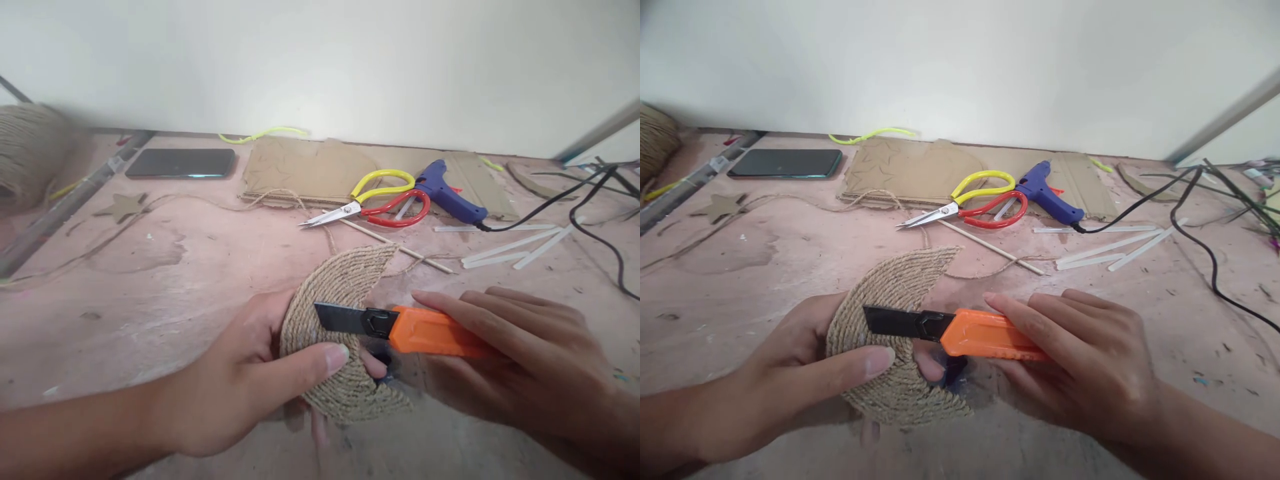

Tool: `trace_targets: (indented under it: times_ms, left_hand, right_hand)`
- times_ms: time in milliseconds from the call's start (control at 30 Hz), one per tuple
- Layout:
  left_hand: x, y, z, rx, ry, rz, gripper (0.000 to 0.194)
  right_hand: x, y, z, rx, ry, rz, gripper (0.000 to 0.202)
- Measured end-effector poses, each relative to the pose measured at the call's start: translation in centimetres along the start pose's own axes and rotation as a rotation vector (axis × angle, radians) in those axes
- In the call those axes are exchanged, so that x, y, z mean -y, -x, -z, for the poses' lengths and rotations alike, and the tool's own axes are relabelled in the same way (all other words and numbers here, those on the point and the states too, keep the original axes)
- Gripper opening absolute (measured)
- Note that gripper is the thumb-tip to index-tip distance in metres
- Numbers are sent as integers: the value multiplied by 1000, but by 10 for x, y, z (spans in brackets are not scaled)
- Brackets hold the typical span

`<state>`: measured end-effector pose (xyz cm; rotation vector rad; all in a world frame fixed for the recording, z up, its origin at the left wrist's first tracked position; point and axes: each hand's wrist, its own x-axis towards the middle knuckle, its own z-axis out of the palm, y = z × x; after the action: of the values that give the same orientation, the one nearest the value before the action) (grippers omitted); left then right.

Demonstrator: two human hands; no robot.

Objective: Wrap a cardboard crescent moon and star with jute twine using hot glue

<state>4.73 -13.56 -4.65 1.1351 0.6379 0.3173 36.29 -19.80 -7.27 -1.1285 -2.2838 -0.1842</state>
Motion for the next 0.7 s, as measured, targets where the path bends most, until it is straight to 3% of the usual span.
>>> trace_targets:
  times_ms: [400,600,700]
  left_hand:
    - [0,-1,-3,20,218,-23,26]
    - [3,-1,0,15,53,9,38]
    - [2,-1,0,13,2,9,33]
  right_hand:
    - [-1,3,7,-1,10,-20,66]
    - [0,3,0,-29,23,5,56]
    - [3,3,-3,-29,5,-10,50]
